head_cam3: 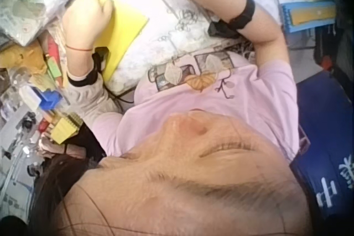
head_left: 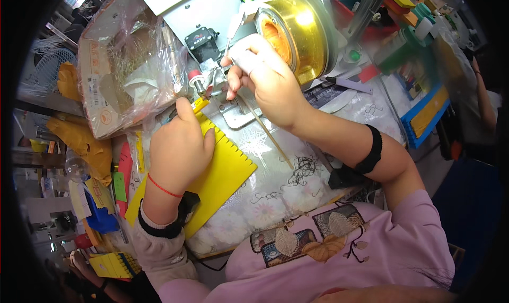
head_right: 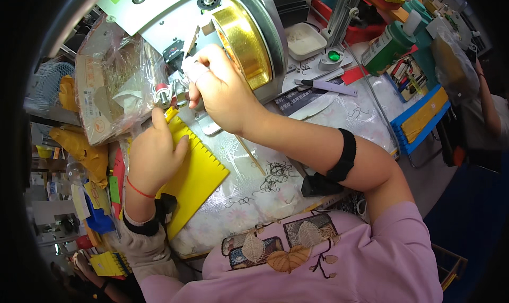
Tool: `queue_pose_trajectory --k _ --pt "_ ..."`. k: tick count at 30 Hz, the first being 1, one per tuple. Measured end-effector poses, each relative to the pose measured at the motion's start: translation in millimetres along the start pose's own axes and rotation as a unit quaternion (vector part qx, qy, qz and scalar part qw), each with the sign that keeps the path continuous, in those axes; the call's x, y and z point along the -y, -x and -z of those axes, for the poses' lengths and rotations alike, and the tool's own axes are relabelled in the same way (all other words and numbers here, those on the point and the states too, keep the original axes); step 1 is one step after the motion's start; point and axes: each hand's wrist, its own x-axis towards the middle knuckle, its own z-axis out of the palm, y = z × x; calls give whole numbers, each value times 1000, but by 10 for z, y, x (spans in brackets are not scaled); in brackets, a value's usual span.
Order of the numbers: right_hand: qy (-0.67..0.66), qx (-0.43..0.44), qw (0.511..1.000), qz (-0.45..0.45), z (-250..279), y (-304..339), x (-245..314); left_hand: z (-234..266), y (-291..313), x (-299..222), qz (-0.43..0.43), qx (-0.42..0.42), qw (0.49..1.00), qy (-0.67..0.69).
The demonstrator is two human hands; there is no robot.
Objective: The operator uses an automated machine and hand tools to assemble small electrical connectors and wires.
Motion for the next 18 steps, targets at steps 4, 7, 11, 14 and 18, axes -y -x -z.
queue_pose_trajectory --k 4,7,11,14,18 --pt "61 21 998 -14 28 17 -11 -56 -140 10 -100 -262 956 81" --pt "102 12 995 10 16 18 -39 -113 -195 80 -59 -227 971 43" --pt "134 13 990 28 -29 10 8 -123 -222 139 -65 -261 963 -2" --pt "148 14 988 35 -24 -7 -6 -16 -170 113 -53 -242 967 -53" --pt "132 13 989 59 -5 -24 -38 138 -118 -24 -76 -283 955 -49"
